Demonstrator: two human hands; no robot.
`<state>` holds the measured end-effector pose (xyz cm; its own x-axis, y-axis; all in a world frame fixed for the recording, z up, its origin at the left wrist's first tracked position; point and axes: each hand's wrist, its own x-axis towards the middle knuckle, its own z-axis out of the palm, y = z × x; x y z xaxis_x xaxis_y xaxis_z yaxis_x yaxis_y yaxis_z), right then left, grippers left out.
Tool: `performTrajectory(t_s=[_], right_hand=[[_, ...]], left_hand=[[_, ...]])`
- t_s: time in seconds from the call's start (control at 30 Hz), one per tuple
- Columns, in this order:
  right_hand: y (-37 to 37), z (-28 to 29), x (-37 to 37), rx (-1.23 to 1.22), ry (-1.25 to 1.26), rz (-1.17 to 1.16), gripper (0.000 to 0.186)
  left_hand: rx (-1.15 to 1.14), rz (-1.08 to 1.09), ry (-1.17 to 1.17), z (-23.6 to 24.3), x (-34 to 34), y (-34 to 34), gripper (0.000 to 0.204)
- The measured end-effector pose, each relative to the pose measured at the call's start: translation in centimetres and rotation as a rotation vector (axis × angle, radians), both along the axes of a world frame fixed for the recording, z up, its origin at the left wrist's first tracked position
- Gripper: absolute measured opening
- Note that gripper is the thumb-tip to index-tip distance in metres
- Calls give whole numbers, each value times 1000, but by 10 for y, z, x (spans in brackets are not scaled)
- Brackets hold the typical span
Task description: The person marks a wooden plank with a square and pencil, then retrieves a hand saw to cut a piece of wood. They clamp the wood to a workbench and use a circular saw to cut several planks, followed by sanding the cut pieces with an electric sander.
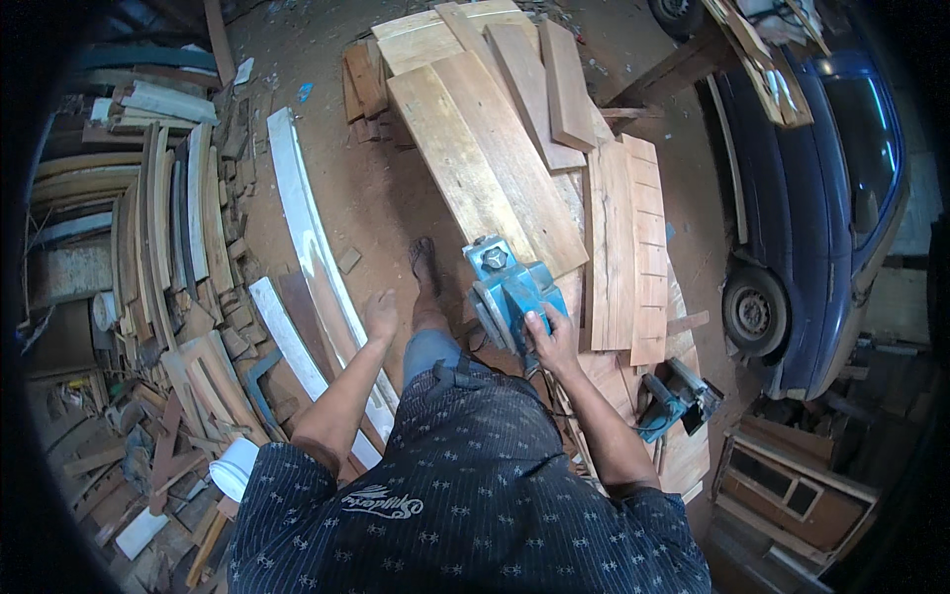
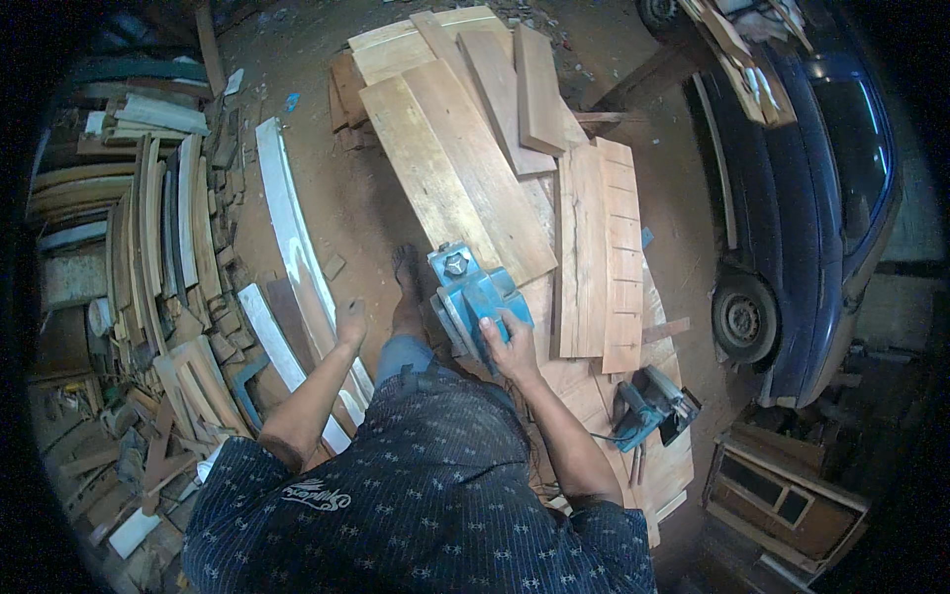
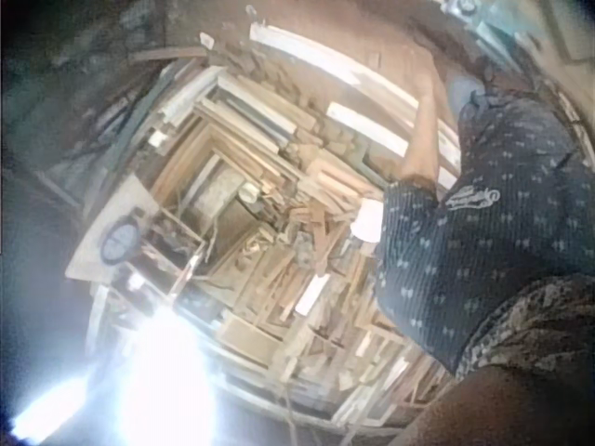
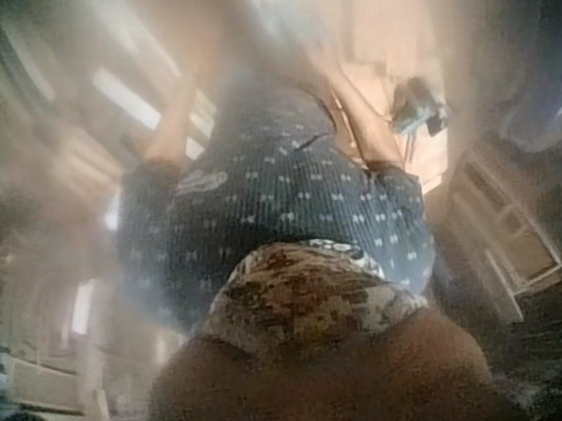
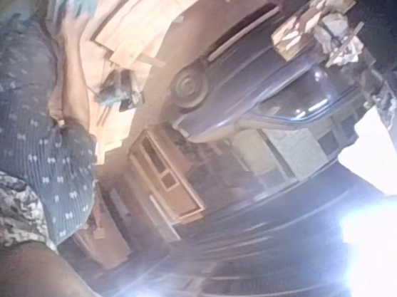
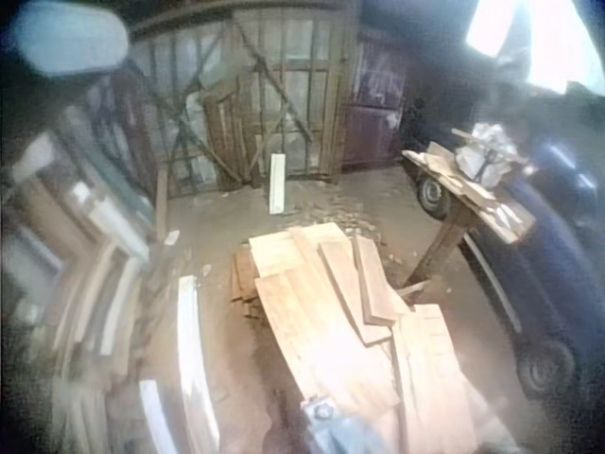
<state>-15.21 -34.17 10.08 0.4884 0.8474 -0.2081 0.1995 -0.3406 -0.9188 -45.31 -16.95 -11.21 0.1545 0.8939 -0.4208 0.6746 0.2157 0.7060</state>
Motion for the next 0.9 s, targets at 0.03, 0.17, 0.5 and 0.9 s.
performTrajectory(t_s=[0.03, 0.17, 0.5, 0.9], right_hand=[[7, -6, 2, -82, 86, 7, 39], [41, -12, 4, -42, 190, -20, 37], [135, -24, 10, -37, 187, -42, 39], [271, -24, 18, -66, 192, -30, 50]], left_hand=[[94, -80, -81, -8, 8, 9, 41], [260, -120, -345, 115, 122, 42, 37], [181, 310, -430, 101, 139, 85, 33], [-516, -218, -512, 34, 174, -26, 59]])
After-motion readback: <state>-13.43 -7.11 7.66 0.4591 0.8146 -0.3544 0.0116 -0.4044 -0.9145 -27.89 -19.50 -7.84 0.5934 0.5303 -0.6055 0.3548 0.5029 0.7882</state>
